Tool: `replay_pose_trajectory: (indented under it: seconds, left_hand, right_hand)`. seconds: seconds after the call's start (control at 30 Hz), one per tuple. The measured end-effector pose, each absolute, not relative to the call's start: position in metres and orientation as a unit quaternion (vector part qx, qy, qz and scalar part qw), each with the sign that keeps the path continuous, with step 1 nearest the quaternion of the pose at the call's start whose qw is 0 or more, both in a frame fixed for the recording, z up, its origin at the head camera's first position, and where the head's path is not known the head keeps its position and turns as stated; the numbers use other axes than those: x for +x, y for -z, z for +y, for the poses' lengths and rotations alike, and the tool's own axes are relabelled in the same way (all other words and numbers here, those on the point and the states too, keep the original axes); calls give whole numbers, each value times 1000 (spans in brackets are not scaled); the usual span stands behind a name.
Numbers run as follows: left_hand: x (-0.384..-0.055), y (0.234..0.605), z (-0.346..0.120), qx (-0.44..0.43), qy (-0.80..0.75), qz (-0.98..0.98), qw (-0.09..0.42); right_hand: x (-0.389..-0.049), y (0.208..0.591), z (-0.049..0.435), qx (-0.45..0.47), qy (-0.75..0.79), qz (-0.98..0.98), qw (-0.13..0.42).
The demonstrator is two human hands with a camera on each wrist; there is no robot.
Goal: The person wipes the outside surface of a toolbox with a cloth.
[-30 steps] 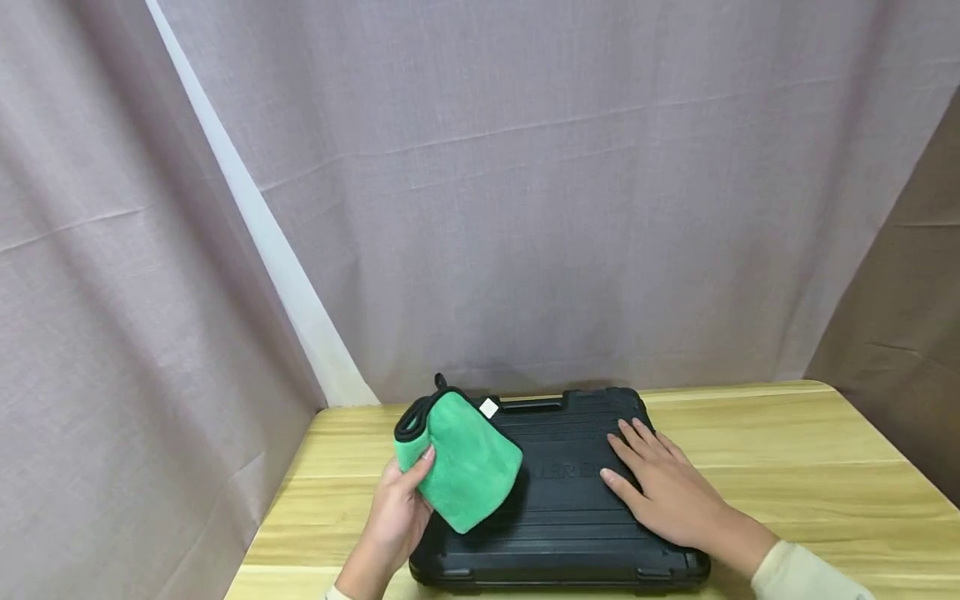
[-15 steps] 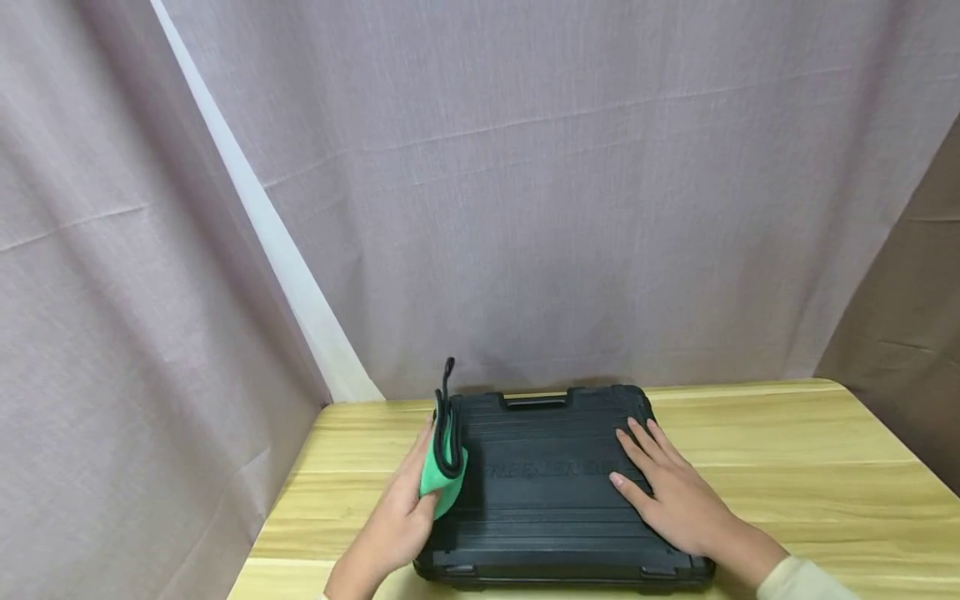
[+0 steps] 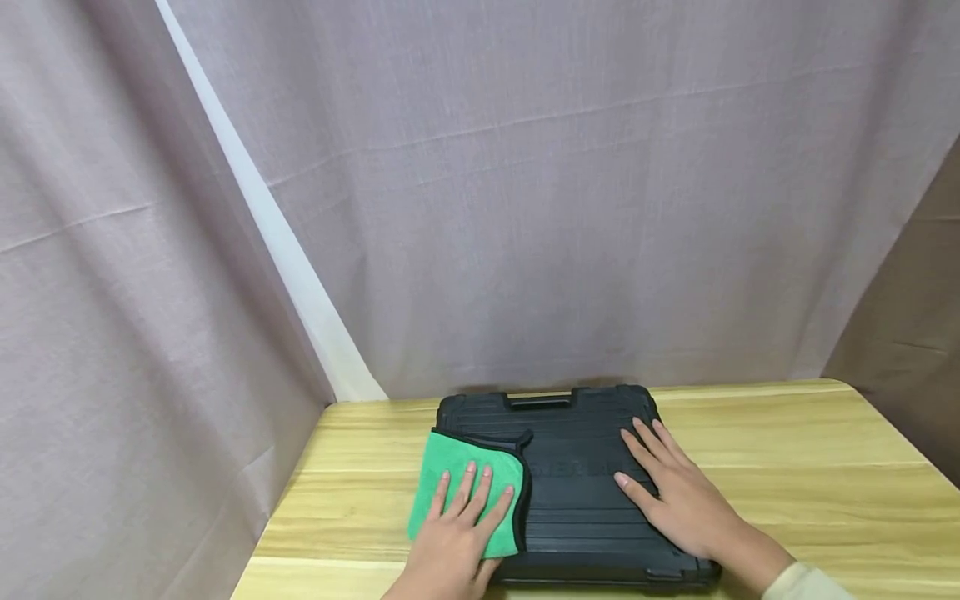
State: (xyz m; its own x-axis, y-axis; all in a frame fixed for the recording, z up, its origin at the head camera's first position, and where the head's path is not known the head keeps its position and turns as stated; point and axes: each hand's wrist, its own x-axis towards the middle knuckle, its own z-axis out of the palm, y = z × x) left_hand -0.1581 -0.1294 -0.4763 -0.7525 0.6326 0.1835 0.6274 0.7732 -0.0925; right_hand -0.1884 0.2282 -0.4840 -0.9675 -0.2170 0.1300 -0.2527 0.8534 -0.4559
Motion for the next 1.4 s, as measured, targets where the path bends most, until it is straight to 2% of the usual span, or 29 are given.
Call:
replay_pose_trajectory:
  seconds: [0.07,0.43,0.57,0.9,1.17,1.4]
  left_hand:
    - [-156,477,-125,-337,-39,-933,120]
    - [-156,485,-103,-336,-88,-927,144]
    - [-154,489,-92,-331,-88,-929,138]
    - [-159,479,-60,-345,-44,-937,39]
    - [-158,474,-60,-347,-27,-937,18]
    - [-168,462,-61,-358,50,-932,-39]
  right_hand:
    - [-189,484,228,124,-242,-962,38]
    - [-190,487,227,129,-241,-961,44]
    - [-187,489,228,129,-245,-960,48]
    - [-186,489,228,127,-240,-960,67]
    - [-184,489,226,128,-245,-959,63]
    - [-184,486,227,132,-234,-961,66]
